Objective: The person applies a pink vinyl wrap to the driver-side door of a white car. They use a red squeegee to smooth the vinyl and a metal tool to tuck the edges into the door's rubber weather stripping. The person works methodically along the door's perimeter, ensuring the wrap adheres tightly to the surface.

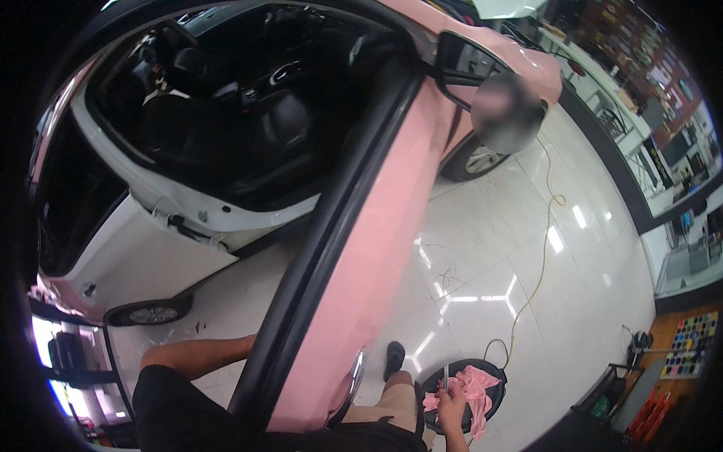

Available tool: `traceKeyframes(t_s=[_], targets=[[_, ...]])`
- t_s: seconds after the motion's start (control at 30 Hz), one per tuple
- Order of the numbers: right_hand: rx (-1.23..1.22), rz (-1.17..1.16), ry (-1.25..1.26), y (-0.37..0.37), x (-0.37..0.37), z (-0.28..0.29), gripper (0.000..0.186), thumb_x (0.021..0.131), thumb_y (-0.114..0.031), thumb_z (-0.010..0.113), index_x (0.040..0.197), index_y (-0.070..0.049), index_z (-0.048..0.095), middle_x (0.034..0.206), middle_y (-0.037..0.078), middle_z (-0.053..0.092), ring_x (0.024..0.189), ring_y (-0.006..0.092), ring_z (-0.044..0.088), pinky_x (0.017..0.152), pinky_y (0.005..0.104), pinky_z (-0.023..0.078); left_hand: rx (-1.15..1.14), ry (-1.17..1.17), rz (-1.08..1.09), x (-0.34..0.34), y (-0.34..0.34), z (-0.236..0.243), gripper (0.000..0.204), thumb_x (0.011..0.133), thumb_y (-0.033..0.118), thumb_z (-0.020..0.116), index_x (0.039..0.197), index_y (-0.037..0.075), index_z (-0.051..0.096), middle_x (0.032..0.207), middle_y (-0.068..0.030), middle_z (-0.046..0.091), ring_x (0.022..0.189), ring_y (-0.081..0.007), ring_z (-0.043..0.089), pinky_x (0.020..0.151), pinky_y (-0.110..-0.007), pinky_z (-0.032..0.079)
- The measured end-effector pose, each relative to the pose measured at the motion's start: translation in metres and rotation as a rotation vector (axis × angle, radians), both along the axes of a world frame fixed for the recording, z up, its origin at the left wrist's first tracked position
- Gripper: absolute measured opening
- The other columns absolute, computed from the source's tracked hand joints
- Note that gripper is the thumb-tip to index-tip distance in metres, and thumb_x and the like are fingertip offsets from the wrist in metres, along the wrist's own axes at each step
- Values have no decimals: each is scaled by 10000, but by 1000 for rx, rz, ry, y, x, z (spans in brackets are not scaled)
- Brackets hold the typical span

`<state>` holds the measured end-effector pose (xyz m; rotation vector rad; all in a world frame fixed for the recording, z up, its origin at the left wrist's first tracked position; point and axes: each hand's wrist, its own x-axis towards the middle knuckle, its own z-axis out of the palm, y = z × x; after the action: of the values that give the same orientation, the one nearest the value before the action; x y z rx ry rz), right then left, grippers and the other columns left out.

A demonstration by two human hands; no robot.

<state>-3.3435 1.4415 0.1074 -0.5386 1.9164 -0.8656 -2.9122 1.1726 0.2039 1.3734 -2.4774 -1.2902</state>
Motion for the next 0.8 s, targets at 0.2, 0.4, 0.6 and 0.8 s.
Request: traceKeyframes(t_s=[0.2, 0.4, 0.6, 0.8], targets=[[-69, 17, -171, -67, -10, 6, 117, 903, -51, 568, 994, -17, 633, 734, 27, 624, 517, 58, 472, 457, 228, 344, 130, -54, -165, 41, 71, 13, 744, 964, 234, 539, 1560, 31, 143, 1628, -186, 80, 1496, -325, 163, 1218, -406, 193], [-54, 104, -106, -83, -44, -29, 92, 929, -57, 543, 973, -21, 615, 690, 25, 600, 454, 54, 443, 390, 227, 333, 122, 14, -70, 40, 143, 15, 778, 939, 190, 570, 1567, 55, 132, 1641, -165, 33, 1498, -328, 174, 1210, -407, 250], [161, 222, -47, -76, -68, -35, 101, 911, -48, 520, 960, -16, 603, 666, 29, 585, 427, 65, 438, 371, 228, 335, 343, 244, 222, 29, 146, -9, 848, 894, 163, 625, 1582, 137, 131, 1651, -140, -3, 1487, -348, 219, 1162, -407, 357], [-20, 347, -40, -124, -34, -22, 216, 908, -108, 577, 1059, 34, 635, 864, 74, 677, 765, 190, 639, 701, 326, 523, 279, 360, 377, 16, 161, -15, 859, 871, 176, 686, 1576, 162, 195, 1655, -138, 4, 1472, -367, 256, 1156, -407, 346]])
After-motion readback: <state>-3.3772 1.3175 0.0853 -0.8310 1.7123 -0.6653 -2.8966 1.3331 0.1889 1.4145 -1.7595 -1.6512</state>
